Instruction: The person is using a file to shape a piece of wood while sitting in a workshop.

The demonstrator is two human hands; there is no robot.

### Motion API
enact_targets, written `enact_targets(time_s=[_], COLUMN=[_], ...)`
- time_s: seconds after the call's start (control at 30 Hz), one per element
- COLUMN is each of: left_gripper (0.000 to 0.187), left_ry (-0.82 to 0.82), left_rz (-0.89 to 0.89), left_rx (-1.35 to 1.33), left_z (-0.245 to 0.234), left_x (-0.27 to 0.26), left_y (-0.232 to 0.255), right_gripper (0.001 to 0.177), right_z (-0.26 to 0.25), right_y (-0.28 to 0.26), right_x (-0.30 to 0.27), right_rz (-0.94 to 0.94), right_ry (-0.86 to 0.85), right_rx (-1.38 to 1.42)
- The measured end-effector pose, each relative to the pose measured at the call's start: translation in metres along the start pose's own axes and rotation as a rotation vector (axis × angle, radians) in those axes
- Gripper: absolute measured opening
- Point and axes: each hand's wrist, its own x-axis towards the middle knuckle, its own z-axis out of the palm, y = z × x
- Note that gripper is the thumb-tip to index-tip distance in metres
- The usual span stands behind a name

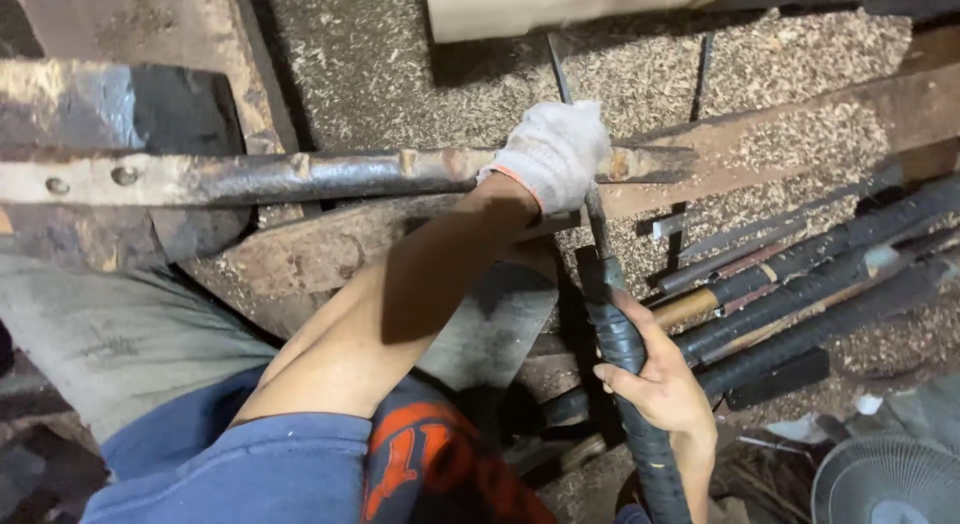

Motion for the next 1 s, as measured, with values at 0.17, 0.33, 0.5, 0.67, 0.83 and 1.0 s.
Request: enact_targets(time_s=[0.17, 0.33, 0.5, 0.67, 0.83, 1.0], left_gripper=[0.017, 0.016, 0.016, 0.015, 0.016, 0.015], left_ry=[-0.014, -0.037, -0.033, 0.033, -0.029, -0.047], left_rz=[-0.058, 0.021, 0.019, 0.039, 0.054, 0.069], left_rx=[-0.020, 0.087, 0.095, 0.092, 0.116, 0.112], left_z=[-0.002, -0.004, -0.005, 0.000, -0.004, -0.002], left_x=[0.000, -0.003, -0.002, -0.003, 0.000, 0.000], left_y=[0.003, 0.002, 0.004, 0.000, 0.002, 0.001], right_gripper=[0.092, 0.092, 0.092, 0.092, 0.085, 0.084], right_z=[-0.026, -0.039, -0.050, -0.055, -0.049, -0.037], right_y=[0.012, -0.001, -0.001, 0.010, 0.018, 0.040], right_x=[0.003, 0.012, 0.015, 0.017, 0.013, 0.005], right_rz=[0.006, 0.032, 0.033, 0.043, 0.006, -0.032], right_ry=[-0.036, -0.080, -0.095, -0.118, -0.133, -0.100], right_rx=[0.007, -0.071, -0.071, -0.022, 0.029, 0.118])
